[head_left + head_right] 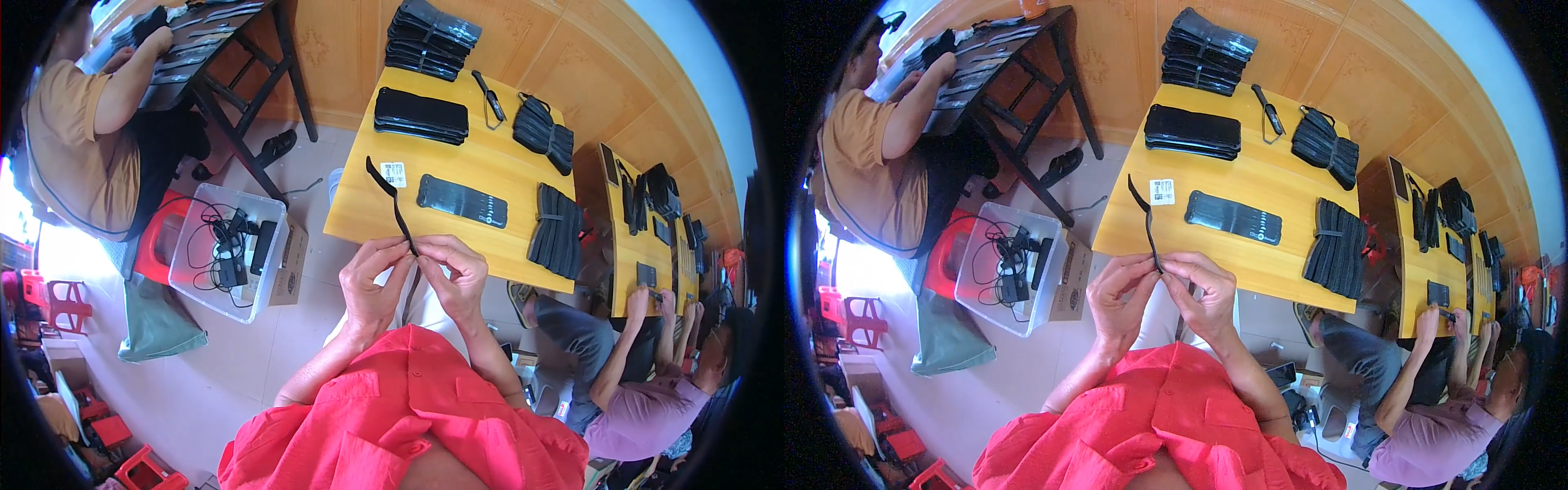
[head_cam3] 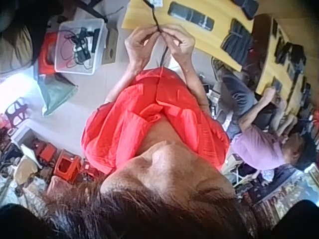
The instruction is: Manually assembling and inspecting black elastic straps by attaching plastic buckles at a workshop table.
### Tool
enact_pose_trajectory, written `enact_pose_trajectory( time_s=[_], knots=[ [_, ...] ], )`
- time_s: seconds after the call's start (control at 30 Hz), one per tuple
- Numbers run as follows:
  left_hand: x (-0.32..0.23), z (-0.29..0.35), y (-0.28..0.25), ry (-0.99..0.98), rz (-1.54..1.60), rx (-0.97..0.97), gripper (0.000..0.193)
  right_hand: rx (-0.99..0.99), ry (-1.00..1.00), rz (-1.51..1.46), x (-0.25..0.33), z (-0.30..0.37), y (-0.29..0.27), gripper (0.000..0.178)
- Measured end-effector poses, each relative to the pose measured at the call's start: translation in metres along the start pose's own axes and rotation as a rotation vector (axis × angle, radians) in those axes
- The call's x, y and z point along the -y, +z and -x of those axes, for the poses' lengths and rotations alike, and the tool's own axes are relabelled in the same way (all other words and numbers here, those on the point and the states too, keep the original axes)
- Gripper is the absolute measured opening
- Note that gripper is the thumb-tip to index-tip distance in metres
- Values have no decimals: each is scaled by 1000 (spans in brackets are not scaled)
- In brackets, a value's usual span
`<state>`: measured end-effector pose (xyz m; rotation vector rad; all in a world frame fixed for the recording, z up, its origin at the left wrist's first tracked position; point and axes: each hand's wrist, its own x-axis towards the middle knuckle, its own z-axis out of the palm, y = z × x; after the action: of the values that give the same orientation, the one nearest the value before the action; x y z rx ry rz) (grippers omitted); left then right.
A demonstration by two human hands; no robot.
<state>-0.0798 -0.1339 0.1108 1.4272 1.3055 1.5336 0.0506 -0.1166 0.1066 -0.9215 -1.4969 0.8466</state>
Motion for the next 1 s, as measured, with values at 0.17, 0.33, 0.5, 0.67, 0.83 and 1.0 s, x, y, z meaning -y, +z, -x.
enact_pose_trajectory(
  time_s=[0.17,0.33,0.5,0.67,0.83,1.0],
  knots=[
    [-4,0,0,195,-199,-30,18,12,81,-67,2,1,-2,18],
    [-3,2,2,223,-258,-41,17,27,129,-139,2,1,-5,17],
    [-3,0,1,244,-269,-33,18,42,145,-155,4,0,-5,16],
    [-5,0,0,235,-250,-13,18,27,124,-40,5,-1,-4,12],
    [-6,0,1,66,-64,13,17,1,29,55,8,-2,-1,10],
    [-6,0,1,2,8,7,15,-75,-180,292,14,-1,9,13]
  ],
)
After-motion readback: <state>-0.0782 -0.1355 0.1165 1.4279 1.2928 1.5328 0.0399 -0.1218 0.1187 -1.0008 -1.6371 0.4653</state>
